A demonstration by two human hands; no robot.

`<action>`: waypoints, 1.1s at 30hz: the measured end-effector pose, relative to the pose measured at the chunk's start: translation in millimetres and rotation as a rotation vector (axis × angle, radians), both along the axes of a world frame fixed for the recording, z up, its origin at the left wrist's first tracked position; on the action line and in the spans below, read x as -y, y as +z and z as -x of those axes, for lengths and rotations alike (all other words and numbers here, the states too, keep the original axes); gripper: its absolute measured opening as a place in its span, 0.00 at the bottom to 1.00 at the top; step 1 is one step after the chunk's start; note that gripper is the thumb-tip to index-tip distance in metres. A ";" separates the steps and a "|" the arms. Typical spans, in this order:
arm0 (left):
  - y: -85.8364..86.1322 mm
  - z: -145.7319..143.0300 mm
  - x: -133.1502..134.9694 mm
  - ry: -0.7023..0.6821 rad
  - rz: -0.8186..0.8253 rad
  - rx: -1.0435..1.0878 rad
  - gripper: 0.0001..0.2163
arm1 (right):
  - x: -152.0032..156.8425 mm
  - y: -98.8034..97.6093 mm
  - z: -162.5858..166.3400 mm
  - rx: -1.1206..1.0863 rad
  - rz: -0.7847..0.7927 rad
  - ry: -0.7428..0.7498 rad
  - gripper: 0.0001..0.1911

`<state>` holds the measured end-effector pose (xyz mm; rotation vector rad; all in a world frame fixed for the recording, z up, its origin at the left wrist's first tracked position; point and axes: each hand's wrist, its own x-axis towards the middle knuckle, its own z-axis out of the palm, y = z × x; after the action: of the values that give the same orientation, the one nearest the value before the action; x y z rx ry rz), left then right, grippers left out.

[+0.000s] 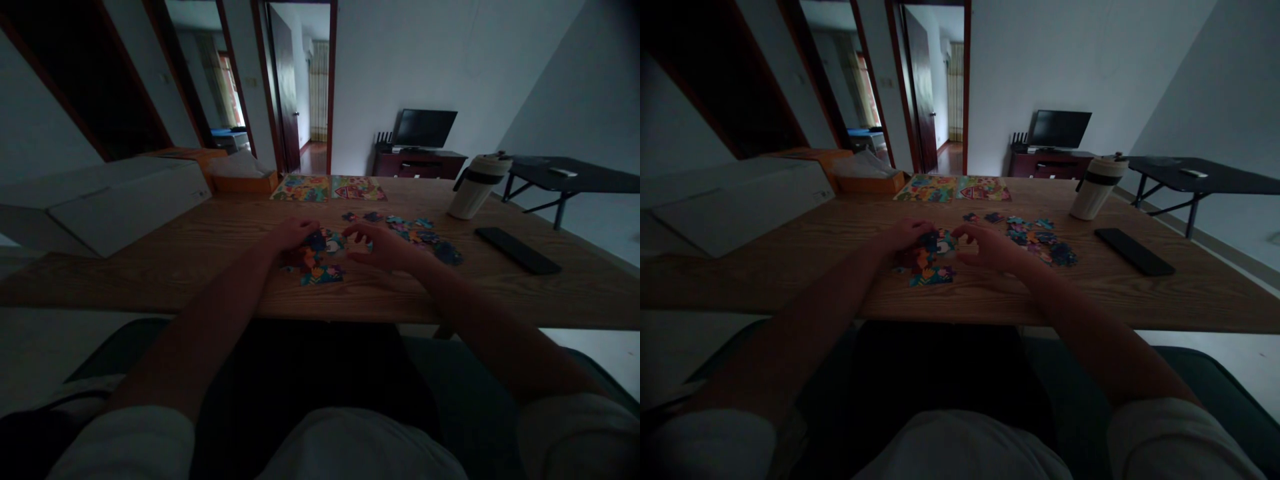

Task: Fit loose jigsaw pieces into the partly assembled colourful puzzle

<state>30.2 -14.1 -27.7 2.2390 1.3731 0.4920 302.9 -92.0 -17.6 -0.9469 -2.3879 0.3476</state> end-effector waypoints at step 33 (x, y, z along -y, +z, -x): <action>5.7 28.9 -3.7 0.046 0.024 -0.320 0.37 | -2.4 20.1 -56.6 -0.303 0.174 -0.175 0.22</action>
<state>1.3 -10.4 -22.0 2.3446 1.5790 0.1323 359.5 -89.6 2.5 -1.0879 -2.0102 0.5942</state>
